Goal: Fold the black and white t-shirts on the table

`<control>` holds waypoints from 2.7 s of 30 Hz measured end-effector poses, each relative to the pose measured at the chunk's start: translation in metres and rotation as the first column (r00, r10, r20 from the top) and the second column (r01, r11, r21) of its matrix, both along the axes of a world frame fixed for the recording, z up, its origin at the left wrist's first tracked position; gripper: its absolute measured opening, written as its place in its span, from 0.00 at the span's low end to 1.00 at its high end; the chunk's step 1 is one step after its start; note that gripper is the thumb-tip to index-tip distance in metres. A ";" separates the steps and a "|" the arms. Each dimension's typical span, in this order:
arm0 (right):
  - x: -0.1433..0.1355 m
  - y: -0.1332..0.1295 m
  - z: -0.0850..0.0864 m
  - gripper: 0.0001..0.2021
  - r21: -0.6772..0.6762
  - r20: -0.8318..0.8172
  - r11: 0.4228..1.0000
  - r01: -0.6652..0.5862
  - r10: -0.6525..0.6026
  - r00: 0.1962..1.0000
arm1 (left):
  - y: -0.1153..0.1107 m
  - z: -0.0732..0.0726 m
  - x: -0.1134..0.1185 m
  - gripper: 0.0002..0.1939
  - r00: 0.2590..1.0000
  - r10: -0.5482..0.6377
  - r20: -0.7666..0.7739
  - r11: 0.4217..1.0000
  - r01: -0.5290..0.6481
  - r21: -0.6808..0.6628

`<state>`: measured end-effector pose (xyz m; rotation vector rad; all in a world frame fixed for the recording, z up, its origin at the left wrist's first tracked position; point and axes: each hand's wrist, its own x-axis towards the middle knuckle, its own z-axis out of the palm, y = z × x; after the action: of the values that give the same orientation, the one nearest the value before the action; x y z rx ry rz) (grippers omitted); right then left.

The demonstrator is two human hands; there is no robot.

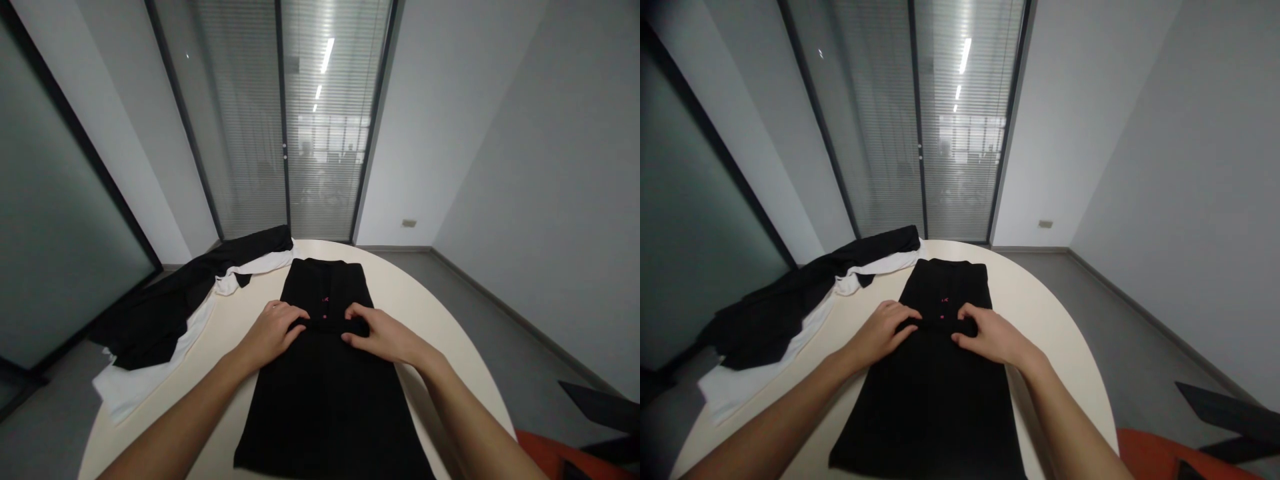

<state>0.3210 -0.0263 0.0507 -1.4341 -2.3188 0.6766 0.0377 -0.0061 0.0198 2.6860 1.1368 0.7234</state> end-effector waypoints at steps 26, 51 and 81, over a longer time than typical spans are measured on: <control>0.014 0.039 -0.044 0.19 0.271 0.100 0.956 0.113 -0.145 0.984 | 0.034 -0.040 -0.013 0.26 0.776 0.364 0.515 0.876 -0.098 -0.472; -0.024 -0.009 -0.004 0.14 -0.031 0.028 0.945 -0.327 0.328 0.944 | 0.057 -0.075 -0.020 0.16 0.818 0.299 0.492 0.953 -0.231 -0.195; -0.072 -0.060 0.010 0.15 -0.461 0.041 0.666 -0.587 0.677 0.735 | 0.016 0.004 -0.027 0.26 0.829 0.433 -0.354 0.769 -0.545 -0.335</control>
<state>0.2494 -0.0866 0.0609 -0.7972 -3.0109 1.3489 0.0111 0.0096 0.0241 2.1550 1.8620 0.1286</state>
